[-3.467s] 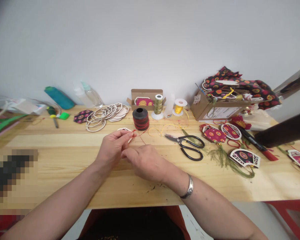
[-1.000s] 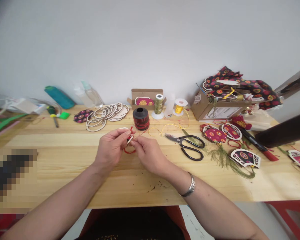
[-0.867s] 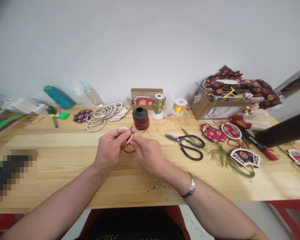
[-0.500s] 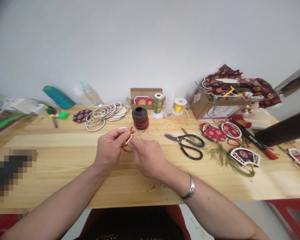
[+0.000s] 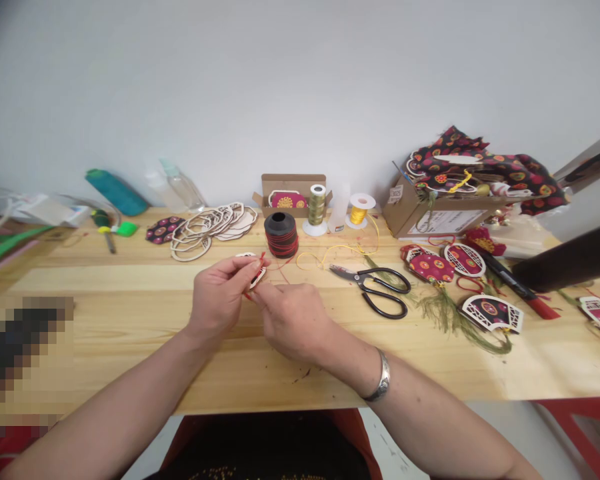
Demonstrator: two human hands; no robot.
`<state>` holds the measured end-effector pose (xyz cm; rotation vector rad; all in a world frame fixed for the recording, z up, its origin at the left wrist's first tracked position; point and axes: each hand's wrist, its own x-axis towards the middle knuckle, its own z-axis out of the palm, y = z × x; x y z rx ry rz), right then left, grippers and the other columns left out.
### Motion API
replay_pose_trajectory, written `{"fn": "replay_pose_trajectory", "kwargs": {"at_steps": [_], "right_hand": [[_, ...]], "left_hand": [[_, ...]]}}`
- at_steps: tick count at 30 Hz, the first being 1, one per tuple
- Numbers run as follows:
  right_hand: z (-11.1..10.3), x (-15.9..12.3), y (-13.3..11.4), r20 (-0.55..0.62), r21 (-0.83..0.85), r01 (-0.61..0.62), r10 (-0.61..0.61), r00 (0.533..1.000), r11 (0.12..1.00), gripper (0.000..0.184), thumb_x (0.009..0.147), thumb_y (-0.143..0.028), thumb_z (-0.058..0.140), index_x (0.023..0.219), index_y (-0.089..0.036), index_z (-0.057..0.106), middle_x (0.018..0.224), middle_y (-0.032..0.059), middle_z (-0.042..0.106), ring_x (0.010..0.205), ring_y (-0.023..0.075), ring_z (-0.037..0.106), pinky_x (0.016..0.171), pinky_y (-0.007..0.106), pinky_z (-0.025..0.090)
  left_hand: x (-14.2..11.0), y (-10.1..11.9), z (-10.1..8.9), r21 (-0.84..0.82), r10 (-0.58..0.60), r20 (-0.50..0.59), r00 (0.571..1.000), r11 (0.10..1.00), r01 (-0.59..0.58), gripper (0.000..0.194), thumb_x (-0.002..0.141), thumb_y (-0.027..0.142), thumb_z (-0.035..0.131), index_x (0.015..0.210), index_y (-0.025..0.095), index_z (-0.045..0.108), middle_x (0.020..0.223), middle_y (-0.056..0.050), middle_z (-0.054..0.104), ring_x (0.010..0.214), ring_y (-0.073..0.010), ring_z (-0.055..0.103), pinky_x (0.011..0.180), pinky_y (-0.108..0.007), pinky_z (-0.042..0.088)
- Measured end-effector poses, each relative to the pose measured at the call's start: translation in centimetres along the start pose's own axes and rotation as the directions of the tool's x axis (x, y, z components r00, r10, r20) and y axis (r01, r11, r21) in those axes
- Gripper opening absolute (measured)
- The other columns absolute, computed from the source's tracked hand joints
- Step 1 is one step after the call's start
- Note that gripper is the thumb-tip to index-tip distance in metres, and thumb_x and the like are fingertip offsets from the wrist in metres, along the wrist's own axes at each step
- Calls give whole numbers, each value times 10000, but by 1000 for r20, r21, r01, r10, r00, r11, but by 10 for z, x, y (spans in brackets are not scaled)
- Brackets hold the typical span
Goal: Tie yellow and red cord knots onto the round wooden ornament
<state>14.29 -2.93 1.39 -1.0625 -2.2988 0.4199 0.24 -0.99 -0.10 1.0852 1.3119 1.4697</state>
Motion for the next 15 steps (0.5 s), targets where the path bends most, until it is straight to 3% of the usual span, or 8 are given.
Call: {"fn": "replay_pose_trajectory", "kwargs": {"at_steps": [15], "right_hand": [[0, -1, -3, 51, -106, 68, -63, 997, 992, 192, 862, -155, 388, 757, -170, 547, 565, 2, 553, 484, 99, 395, 474, 232, 231]], "left_hand": [[0, -2, -1, -1, 6, -13, 1000, 1000, -6, 131, 690, 284, 733, 768, 181, 753, 818, -50, 749, 788, -177, 666, 749, -272, 496]]}}
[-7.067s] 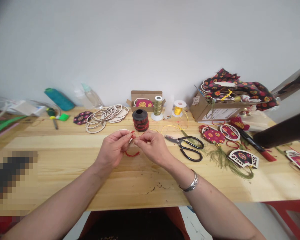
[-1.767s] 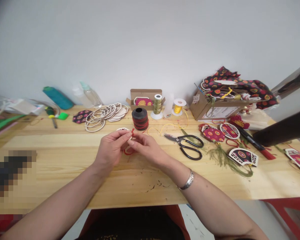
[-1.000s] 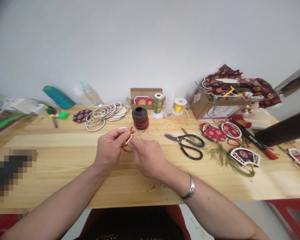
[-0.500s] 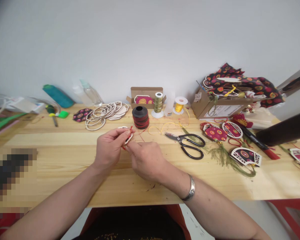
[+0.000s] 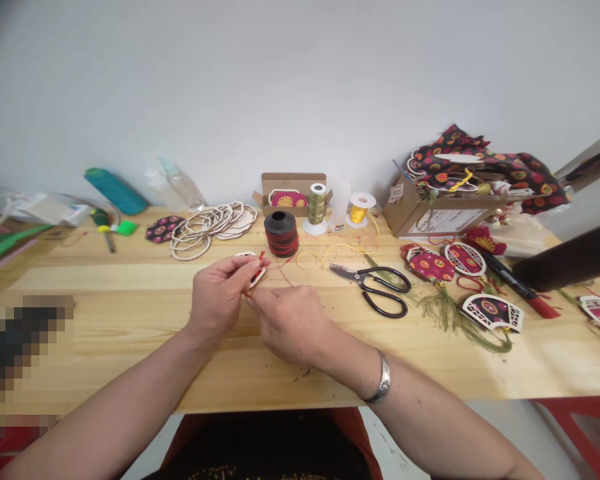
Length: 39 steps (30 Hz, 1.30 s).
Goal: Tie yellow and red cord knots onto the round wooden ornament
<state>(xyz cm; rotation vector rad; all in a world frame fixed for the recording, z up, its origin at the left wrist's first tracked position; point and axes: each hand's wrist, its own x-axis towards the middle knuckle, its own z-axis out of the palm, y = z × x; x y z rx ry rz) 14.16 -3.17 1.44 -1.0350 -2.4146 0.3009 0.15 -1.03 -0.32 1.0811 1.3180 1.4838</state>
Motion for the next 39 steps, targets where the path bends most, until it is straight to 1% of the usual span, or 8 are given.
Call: {"fn": "replay_pose_trajectory", "kwargs": {"at_steps": [16, 21, 24, 27, 31, 35, 37, 39], "right_hand": [[1, -2, 1, -12, -7, 68, -69, 998, 998, 186, 860, -136, 382, 790, -161, 553, 553, -7, 520, 491, 102, 370, 464, 239, 211], [-5, -3, 2, -20, -3, 152, -152, 988, 988, 219, 868, -109, 364, 811, -151, 571, 565, -5, 535, 510, 97, 406, 482, 236, 248], [-1, -3, 4, -88, -35, 202, -204, 975, 979, 239, 906, -141, 350, 802, -152, 565, 557, -11, 524, 505, 93, 403, 478, 237, 246], [7, -2, 7, -163, -166, 266, -292, 942, 950, 243, 903, -141, 364, 746, -156, 549, 546, -10, 507, 500, 105, 387, 469, 264, 230], [9, 0, 9, -146, -297, 366, -421, 895, 882, 234, 883, -125, 392, 702, -164, 534, 583, -5, 510, 533, 116, 408, 499, 283, 284], [1, 0, 4, -100, -256, 554, -592, 800, 792, 369, 909, -424, 410, 655, -196, 549, 704, 28, 582, 674, 153, 508, 636, 331, 421], [-4, -2, 1, -194, -191, 628, -656, 730, 755, 340, 896, -442, 426, 693, -211, 572, 835, 38, 622, 812, 166, 550, 827, 365, 444], [-8, -2, 1, -346, -151, 609, -618, 706, 779, 180, 877, -306, 493, 773, -200, 596, 919, 36, 617, 893, 161, 558, 914, 367, 420]], "left_hand": [[0, -2, 1, -24, -3, -4, 1000, 1000, 3, 126, 680, 268, 735, 759, 171, 750, 802, -53, 753, 779, -188, 681, 759, -290, 509], [-2, 0, 2, -1, 0, 9, 1000, 1000, 0, 109, 679, 254, 734, 757, 180, 753, 796, -48, 754, 767, -182, 670, 727, -280, 508], [-2, 1, 3, 1, -24, 27, 999, 1000, 24, 128, 673, 265, 740, 758, 171, 754, 790, -50, 748, 743, -172, 655, 693, -264, 496], [0, 2, 2, -21, -83, 47, 995, 996, 84, 172, 669, 296, 744, 768, 156, 754, 672, -24, 704, 580, -119, 581, 558, -224, 445], [2, 4, 2, -78, -183, 67, 981, 979, 188, 199, 677, 320, 736, 776, 148, 751, 427, 63, 470, 393, -39, 322, 399, -182, 257], [1, 9, 3, -143, -219, 99, 971, 962, 232, 190, 672, 311, 737, 745, 135, 741, 458, 60, 455, 401, -27, 278, 390, -177, 212], [1, 12, 4, -148, -253, 103, 962, 953, 266, 192, 669, 307, 737, 739, 128, 737, 449, 64, 431, 396, -28, 269, 386, -179, 206], [0, 12, 3, -147, -284, 121, 951, 942, 301, 198, 677, 309, 731, 749, 125, 736, 420, 75, 384, 390, -32, 263, 384, -177, 206]]}}
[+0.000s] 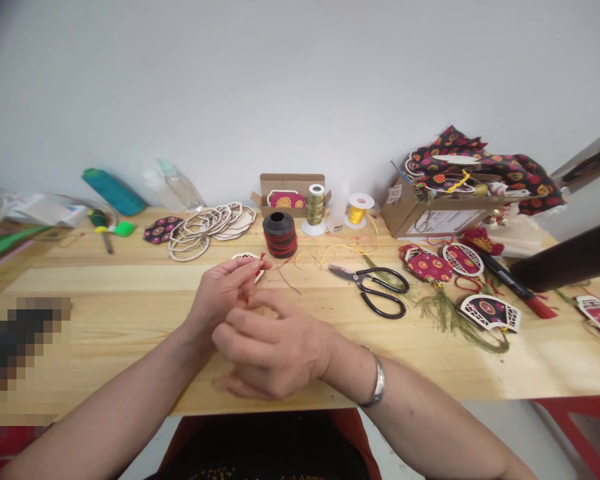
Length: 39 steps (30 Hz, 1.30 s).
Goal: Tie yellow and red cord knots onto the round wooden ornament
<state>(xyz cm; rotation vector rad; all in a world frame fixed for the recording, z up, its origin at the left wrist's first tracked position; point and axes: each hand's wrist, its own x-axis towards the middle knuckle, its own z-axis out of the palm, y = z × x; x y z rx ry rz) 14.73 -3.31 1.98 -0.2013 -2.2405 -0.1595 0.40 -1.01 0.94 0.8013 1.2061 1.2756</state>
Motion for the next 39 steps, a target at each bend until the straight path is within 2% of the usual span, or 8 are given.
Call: {"fn": "replay_pose_trajectory", "kwargs": {"at_steps": [3, 6, 10, 13, 15, 22, 29, 39], "right_hand": [[-1, -2, 10, -197, 20, -318, 316, 928, 948, 109, 827, -116, 546, 883, -178, 616, 946, 53, 583, 919, 168, 558, 842, 357, 452], [5, -7, 26, -219, 181, -629, 655, 723, 756, 167, 852, -129, 537, 977, -191, 631, 948, 64, 590, 907, 167, 566, 779, 334, 480], [15, -12, 40, -34, 429, -761, 850, 525, 488, 114, 812, -180, 606, 909, -190, 665, 824, 27, 649, 747, 138, 599, 706, 295, 492], [15, -12, 41, 55, 516, -773, 887, 459, 368, 62, 798, -196, 620, 763, -175, 667, 734, 18, 661, 696, 134, 605, 698, 285, 484], [12, -11, 41, 96, 533, -779, 891, 444, 331, 135, 804, -201, 606, 677, -171, 645, 668, 8, 645, 658, 126, 593, 684, 275, 471], [7, -7, 42, 248, 635, -761, 896, 367, 136, 190, 803, -274, 594, 648, -164, 589, 603, -13, 582, 595, 107, 534, 611, 246, 435], [5, -7, 42, 219, 584, -786, 894, 391, 200, 201, 828, -249, 563, 648, -165, 598, 573, -22, 572, 582, 101, 496, 615, 244, 410], [12, -14, 45, 93, 556, -750, 869, 485, 359, 135, 793, -241, 645, 675, -177, 659, 706, 7, 636, 701, 129, 568, 697, 285, 465]], "left_hand": [[0, -1, 0, -26, 3, 32, 999, 1000, -2, 182, 668, 297, 738, 736, 129, 729, 439, 64, 430, 395, -33, 286, 384, -178, 222], [1, -1, 1, -51, 10, 63, 998, 999, -6, 173, 644, 277, 757, 709, 122, 717, 459, 55, 475, 384, -30, 290, 373, -188, 221], [0, -1, 3, -45, -11, 123, 992, 999, 17, 195, 639, 276, 759, 730, 107, 722, 500, 25, 558, 352, -22, 286, 363, -206, 217], [0, -3, 3, -29, -4, 162, 987, 1000, 9, 184, 638, 277, 760, 721, 117, 725, 438, 48, 505, 340, -29, 286, 361, -209, 203], [0, -5, 2, -15, -4, 192, 981, 1000, 7, 178, 641, 284, 761, 722, 129, 728, 387, 67, 441, 340, -40, 293, 362, -211, 193], [0, -7, -1, 42, -22, 264, 964, 999, 11, 171, 663, 298, 754, 724, 141, 723, 522, 11, 580, 369, -41, 322, 367, -220, 196], [-3, 0, 0, -55, -65, 337, 939, 995, 88, 231, 738, 335, 668, 815, 124, 723, 742, -78, 680, 429, -52, 390, 384, -216, 205], [-1, -4, -1, -1, -73, 307, 949, 997, 77, 362, 709, 408, 727, 532, 133, 573, 516, 52, 408, 361, -17, 270, 365, -214, 150]]}}
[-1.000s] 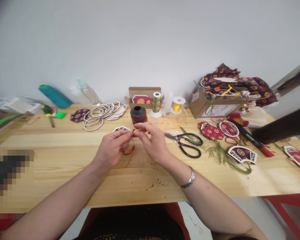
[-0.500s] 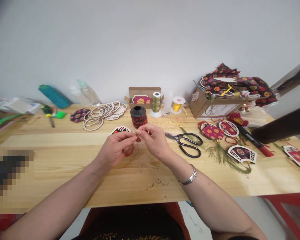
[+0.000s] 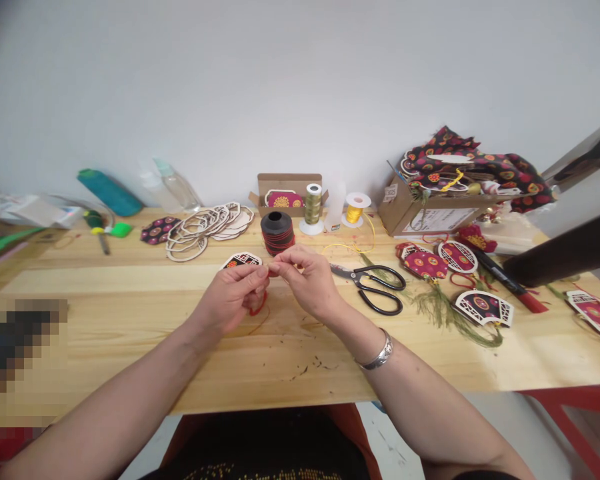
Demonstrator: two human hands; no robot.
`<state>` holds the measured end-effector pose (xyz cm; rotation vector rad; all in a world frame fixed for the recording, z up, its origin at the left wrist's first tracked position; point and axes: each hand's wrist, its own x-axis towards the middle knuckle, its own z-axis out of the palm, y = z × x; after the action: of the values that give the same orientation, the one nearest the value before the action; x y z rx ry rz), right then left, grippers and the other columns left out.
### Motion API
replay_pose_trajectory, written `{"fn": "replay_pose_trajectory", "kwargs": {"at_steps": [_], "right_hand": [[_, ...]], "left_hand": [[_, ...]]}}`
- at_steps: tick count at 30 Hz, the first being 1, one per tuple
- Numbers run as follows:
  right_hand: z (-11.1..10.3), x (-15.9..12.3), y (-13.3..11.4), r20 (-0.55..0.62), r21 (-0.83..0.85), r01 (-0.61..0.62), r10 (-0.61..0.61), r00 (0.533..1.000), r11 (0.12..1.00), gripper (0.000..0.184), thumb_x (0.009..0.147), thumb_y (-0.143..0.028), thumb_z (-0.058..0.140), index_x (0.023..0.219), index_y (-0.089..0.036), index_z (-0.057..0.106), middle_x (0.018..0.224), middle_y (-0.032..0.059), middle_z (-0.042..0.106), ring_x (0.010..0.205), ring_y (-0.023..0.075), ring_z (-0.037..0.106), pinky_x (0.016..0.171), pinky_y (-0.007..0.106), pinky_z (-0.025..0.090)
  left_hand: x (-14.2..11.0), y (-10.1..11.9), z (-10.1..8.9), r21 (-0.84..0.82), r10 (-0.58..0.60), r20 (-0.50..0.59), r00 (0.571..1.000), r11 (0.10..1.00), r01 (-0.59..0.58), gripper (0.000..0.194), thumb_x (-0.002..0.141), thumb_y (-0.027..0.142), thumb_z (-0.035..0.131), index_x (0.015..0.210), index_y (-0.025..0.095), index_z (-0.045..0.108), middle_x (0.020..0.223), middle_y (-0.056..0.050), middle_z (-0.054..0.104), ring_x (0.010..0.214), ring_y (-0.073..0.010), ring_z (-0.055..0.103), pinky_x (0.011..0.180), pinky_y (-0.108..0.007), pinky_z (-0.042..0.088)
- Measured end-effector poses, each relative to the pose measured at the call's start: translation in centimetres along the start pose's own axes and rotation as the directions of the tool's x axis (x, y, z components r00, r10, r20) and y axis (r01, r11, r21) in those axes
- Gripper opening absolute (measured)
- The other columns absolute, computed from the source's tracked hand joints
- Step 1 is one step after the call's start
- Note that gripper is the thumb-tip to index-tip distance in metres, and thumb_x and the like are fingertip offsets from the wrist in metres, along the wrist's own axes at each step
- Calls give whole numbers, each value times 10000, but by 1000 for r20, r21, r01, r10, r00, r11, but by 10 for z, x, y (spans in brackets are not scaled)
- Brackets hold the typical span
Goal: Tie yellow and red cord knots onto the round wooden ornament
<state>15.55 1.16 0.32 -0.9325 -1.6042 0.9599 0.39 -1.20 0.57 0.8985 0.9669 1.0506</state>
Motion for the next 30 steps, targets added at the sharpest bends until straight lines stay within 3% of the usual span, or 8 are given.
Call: {"fn": "replay_pose_trajectory", "kwargs": {"at_steps": [7, 11, 16, 19, 22, 24, 27, 30], "right_hand": [[-1, 1, -3, 33, 75, 10, -12, 999, 997, 176, 794, -286, 656, 657, -176, 644, 701, 2, 604, 711, 124, 547, 703, 281, 473], [3, -2, -4, 114, 208, -135, 113, 987, 969, 234, 872, -370, 546, 782, -167, 620, 743, 6, 602, 724, 119, 566, 739, 292, 489], [11, -5, -8, 412, 353, -321, 162, 896, 879, 267, 882, -389, 523, 1003, -165, 600, 863, 35, 641, 753, 118, 611, 750, 294, 522], [11, -7, -12, 512, 206, -363, 216, 831, 909, 214, 879, -332, 527, 919, -145, 623, 770, 20, 634, 618, 99, 575, 573, 225, 490], [11, -12, -12, 356, -80, -180, 196, 914, 980, 257, 886, -251, 508, 660, -151, 580, 563, -31, 521, 505, 75, 454, 476, 193, 382], [12, -17, -11, 257, -252, 68, -1, 966, 965, 279, 899, -220, 485, 635, -162, 552, 557, -32, 501, 522, 80, 437, 507, 207, 377], [13, -23, -12, 268, -438, 429, -341, 901, 790, 214, 916, -171, 432, 770, -167, 589, 727, 24, 595, 619, 109, 493, 564, 239, 413], [14, -25, -16, 373, -454, 615, -490, 788, 645, 183, 912, -122, 413, 893, -161, 592, 1026, 86, 627, 825, 144, 548, 686, 276, 474]], "left_hand": [[2, 0, 0, -14, -58, 1, 998, 998, 58, 253, 647, 368, 780, 659, 137, 677, 482, 59, 405, 364, -30, 302, 356, -195, 147], [2, 3, 1, -20, -20, -38, 999, 1000, 19, 250, 646, 352, 773, 653, 119, 683, 535, 20, 534, 339, -17, 299, 332, -194, 162], [4, 4, 0, -114, 54, -135, 989, 991, -70, 208, 669, 319, 754, 695, 126, 681, 426, 72, 426, 335, -17, 252, 328, -172, 179], [7, 4, -3, -150, 80, -184, 980, 983, -109, 203, 696, 309, 733, 722, 115, 678, 483, 52, 496, 352, -5, 242, 339, -162, 174], [10, 4, -7, -193, 78, -225, 971, 974, -122, 208, 687, 288, 736, 749, 98, 677, 635, 0, 607, 365, 16, 242, 344, -154, 152], [12, 4, -9, -227, 48, -220, 974, 969, -99, 207, 682, 284, 738, 730, 96, 667, 577, 24, 563, 357, 16, 222, 342, -151, 145], [13, 3, -12, -280, -17, -185, 983, 959, -37, 200, 685, 286, 737, 705, 110, 643, 448, 87, 400, 343, 0, 203, 338, -152, 157], [14, 1, -12, -322, -77, -185, 980, 947, 13, 177, 682, 262, 737, 692, 128, 622, 476, 78, 437, 344, -10, 256, 336, -158, 194]]}}
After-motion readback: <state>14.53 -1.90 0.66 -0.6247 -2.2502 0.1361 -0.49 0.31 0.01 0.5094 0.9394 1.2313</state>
